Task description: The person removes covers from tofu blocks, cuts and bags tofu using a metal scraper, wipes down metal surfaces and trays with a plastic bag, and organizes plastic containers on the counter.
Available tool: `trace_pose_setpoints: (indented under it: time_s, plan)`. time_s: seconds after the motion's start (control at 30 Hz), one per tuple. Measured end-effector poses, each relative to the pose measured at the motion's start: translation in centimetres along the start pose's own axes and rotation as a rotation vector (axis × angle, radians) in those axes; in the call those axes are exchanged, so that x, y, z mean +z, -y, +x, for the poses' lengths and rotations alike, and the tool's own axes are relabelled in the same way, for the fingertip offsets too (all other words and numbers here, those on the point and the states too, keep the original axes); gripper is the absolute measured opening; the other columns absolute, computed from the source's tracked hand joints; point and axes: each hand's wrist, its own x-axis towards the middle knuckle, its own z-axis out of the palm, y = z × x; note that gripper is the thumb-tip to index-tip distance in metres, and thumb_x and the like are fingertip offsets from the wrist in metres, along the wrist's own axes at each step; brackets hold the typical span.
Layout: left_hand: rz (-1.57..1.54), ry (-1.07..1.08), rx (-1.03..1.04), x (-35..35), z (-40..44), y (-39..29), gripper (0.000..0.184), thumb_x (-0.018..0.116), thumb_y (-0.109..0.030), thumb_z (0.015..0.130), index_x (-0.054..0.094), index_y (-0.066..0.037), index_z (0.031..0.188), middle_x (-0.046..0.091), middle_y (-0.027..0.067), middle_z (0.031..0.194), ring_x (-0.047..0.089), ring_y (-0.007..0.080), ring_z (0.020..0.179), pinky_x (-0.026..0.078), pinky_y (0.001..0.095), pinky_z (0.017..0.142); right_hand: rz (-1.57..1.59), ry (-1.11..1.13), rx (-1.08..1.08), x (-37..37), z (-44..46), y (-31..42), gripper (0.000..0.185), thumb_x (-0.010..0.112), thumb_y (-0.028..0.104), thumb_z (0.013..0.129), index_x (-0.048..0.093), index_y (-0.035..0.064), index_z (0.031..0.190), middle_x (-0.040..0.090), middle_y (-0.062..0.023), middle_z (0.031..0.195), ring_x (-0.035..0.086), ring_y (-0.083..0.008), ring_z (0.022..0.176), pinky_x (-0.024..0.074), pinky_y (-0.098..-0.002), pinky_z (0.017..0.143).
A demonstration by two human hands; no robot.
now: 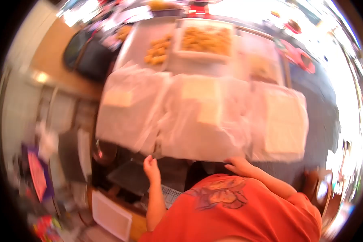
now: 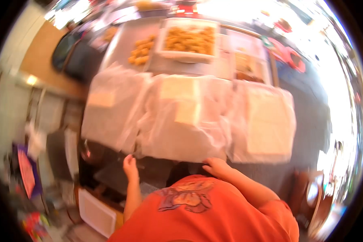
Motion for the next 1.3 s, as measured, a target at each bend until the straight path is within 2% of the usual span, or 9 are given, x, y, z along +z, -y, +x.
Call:
trace_pose_setpoints:
  time_s: [0.23,0.5,0.63,0.73,0.87,0.93,1.07,1.13,1.3]
  plan:
    - [0.471,0.309,0.432,2.1,2.4,-4.8,0.04,0.059,-0.008,0.076,0.049,0.001,0.113,0.04,0.0184,0.122,0.041,0.0323,0.111,0.034,0.0417,0.094,0.109,-0.082,0.102,4.6,0.2,2.0,0.036,0.053,0.027,0.083,0.054,0.0041,0.111,0.058,-0.0171,0.105,0.053,-0.0326,0.101,0.0427,-0.0397,0.085]
    - [0.372,0.651,0.769,5.5,-0.1,-8.3,0.03,0.06,-0.005,0.073,0.055,-0.001,0.102,0.051,0.0157,0.11,0.045,0.0335,0.105,0.035,0.0414,0.092,0.196,-0.435,0.228,6.0,-3.0,2.0,0.029,0.054,0.024,0.082,0.057,0.0048,0.104,0.06,-0.0153,0.1,0.056,-0.0317,0.095,0.0445,-0.0402,0.081]
    - [0.277,0.854,0.758,8.3,-1.0,-11.7,0.019,0.057,-0.005,0.077,0.058,0.0,0.095,0.06,0.0121,0.086,0.057,0.0281,0.083,0.044,0.0359,0.077,0.343,-0.873,0.242,3.9,-5.3,0.2,0.021,0.056,0.018,0.082,0.06,0.0036,0.096,0.062,-0.0153,0.089,0.059,-0.0315,0.085,0.0468,-0.0369,0.073]
    - [0.231,1.008,0.603,11.1,-4.1,-15.2,0.019,0.057,-0.008,0.08,0.058,0.002,0.097,0.062,0.0115,0.085,0.059,0.0224,0.08,0.046,0.0312,0.073,0.504,-1.279,0.268,2.1,-7.6,-4.4,0.014,0.056,0.01,0.082,0.062,0.0015,0.09,0.063,-0.0136,0.078,0.061,-0.0255,0.074,0.0476,-0.0318,0.067]
    - [0.208,1.35,0.196,16.9,-10.1,-14.5,0.025,0.058,-0.013,0.083,0.058,0.003,0.102,0.063,0.0108,0.091,0.059,0.0177,0.083,0.046,0.0274,0.075,0.468,-1.731,0.365,-2.6,-14.1,-13.9,0.015,0.054,0.008,0.082,0.06,0.0003,0.095,0.061,-0.0087,0.08,0.057,-0.0143,0.072,0.0459,-0.0277,0.066]
    - [0.24,1.48,-0.009,20.1,-13.9,-14.0,0.028,0.058,-0.015,0.083,0.057,0.004,0.105,0.063,0.0107,0.094,0.059,0.0168,0.086,0.046,0.0268,0.077,0.43,-1.862,0.431,-3.7,-17.3,-21.8,0.023,0.056,0.014,0.083,0.056,-0.0008,0.102,0.061,-0.0123,0.093,0.057,-0.0192,0.084,0.045,-0.0314,0.075]
    - [0.059,1.157,-0.263,25.6,-21.2,-13.1,0.052,0.06,-0.023,0.083,0.039,0.004,0.123,0.058,0.01,0.094,0.056,0.0161,0.08,0.046,0.0274,0.065,0.215,-1.817,0.787,-4.8,-21.4,-33.6,0.044,0.058,0.03,0.083,0.05,-0.002,0.113,0.056,-0.0165,0.107,0.052,-0.0273,0.101,0.0391,-0.0375,0.088]
    - [0.056,1.002,-0.329,27.6,-22.3,-12.9,0.051,0.061,-0.026,0.083,0.038,0.002,0.119,0.054,0.0075,0.087,0.055,0.0143,0.075,0.044,0.0254,0.059,0.216,-1.68,0.894,-5.2,-21.7,-36.1,0.054,0.058,0.037,0.082,0.047,-0.0019,0.118,0.053,-0.0181,0.114,0.048,-0.0311,0.107,0.0359,-0.0401,0.092]
    - [0.072,0.74,-0.309,30.5,-25.2,-11.8,0.037,0.066,-0.02,0.079,0.048,0.002,0.103,0.053,0.0057,0.081,0.05,0.012,0.061,0.041,0.0242,0.051,0.708,-1.319,0.598,-6.2,-21.5,-38.5,0.039,0.059,0.032,0.083,0.058,-0.0007,0.104,0.062,-0.0118,0.092,0.057,-0.0187,0.089,0.0425,-0.0292,0.078]
